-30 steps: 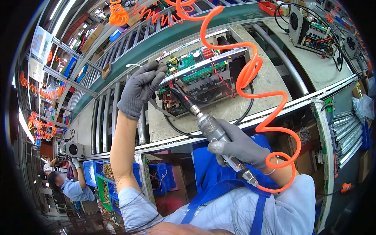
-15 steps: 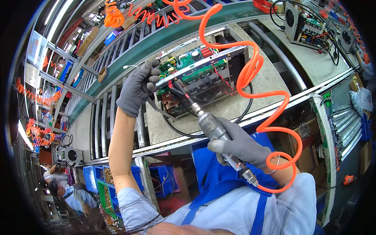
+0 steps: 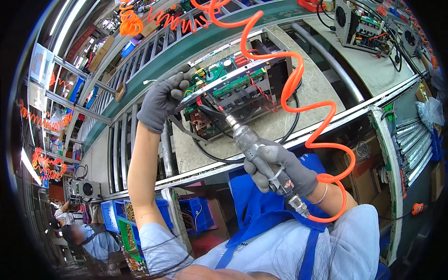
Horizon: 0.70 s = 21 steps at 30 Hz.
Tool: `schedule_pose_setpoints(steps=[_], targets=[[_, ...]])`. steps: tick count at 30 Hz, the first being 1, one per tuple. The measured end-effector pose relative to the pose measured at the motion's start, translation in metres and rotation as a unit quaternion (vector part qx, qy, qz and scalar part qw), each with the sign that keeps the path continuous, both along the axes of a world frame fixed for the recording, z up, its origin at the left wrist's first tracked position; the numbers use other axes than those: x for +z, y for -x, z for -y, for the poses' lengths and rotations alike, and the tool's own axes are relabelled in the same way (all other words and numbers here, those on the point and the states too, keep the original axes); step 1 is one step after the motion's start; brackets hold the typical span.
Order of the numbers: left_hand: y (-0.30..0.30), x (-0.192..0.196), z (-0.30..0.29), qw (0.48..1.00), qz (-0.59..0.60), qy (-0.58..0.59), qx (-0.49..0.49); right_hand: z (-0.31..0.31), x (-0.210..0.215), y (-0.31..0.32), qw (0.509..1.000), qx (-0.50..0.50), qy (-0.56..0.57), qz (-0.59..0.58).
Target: The person assembles an electronic device on a factory assembly line. They use a pneumatic screwdriver to fasten screws into a metal chassis containing a circuit board, then use pliers to strip and connect wires. The person handles the device and tools with gloved hands throughout the process.
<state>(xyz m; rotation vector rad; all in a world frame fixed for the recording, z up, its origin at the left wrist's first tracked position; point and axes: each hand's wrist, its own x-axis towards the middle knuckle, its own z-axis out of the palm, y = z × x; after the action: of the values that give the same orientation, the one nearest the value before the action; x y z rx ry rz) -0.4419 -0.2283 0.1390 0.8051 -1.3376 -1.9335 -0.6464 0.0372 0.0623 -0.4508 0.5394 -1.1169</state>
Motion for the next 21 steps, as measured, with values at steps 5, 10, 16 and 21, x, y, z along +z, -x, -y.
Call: schedule_pose_setpoints(steps=[5, 10, 16, 21], targets=[[0.005, 0.004, 0.002, 0.954, 0.164, 0.25, -0.035, 0.0, 0.005, 0.002, 0.998, 0.01, 0.017, -0.065], [0.006, -0.004, 0.016, 0.858, 0.306, 0.398, -0.114, 0.001, 0.009, 0.001, 0.989, 0.033, 0.031, -0.141], [0.017, 0.004, 0.023, 0.834, 0.367, 0.369, -0.181, 0.005, 0.013, -0.004, 0.99, 0.025, -0.004, -0.141], [0.021, -0.001, 0.027, 0.834, 0.379, 0.356, -0.185, 0.001, 0.009, -0.002, 0.992, 0.023, -0.001, -0.123]])
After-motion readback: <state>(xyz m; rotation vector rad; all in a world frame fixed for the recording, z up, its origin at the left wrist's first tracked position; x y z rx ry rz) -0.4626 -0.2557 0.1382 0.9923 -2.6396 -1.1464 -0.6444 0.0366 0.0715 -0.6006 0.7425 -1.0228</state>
